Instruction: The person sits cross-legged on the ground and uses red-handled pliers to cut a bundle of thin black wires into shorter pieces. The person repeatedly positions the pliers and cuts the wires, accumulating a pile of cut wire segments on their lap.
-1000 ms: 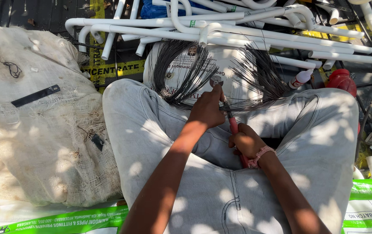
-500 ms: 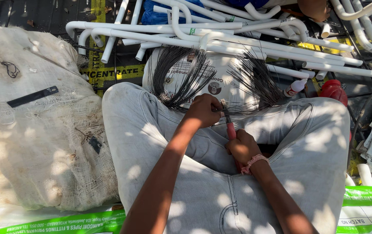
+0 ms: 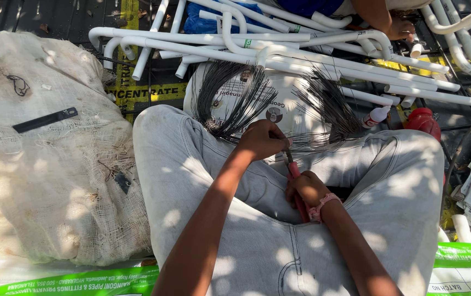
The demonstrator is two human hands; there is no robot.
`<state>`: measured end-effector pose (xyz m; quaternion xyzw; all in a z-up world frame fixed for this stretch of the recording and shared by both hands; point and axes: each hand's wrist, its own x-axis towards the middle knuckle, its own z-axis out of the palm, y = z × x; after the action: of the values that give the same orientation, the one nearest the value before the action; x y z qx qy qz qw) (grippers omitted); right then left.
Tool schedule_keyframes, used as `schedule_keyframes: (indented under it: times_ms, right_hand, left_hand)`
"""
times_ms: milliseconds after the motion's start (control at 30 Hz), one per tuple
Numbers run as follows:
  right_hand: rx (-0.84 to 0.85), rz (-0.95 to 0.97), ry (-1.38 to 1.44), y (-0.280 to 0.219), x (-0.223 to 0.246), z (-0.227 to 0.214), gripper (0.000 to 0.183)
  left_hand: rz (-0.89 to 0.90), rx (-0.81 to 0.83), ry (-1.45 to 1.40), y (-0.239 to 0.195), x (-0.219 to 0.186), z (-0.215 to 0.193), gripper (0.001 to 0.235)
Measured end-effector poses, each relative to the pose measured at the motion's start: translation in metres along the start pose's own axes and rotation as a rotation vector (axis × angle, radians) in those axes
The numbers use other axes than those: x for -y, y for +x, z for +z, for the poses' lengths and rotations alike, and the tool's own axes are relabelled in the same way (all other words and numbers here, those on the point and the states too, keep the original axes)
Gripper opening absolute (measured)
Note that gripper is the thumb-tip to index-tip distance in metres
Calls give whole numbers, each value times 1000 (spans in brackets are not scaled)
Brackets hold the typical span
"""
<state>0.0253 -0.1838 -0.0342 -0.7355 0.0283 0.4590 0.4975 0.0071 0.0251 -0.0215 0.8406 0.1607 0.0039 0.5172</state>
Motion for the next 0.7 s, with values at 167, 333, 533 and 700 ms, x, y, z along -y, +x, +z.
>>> schedule_keyframes:
  times_ms: [167,333,533,700]
  right_hand:
    - [101,342,30,-27,33,-16,30]
    - [164,359,57,-44,52,-34,32]
    - [217,429,279,-23,40,-30,23]
    - [285,239,535,-34,23,-29,20]
  left_hand:
    - [26,-102,59,3,1,9,27]
    - [7,-42,36,7,-1,6,25]
    - [183,-118,-19,6,-4,-3,25]
    - [203,-190,-42,4,-14,-7,16]
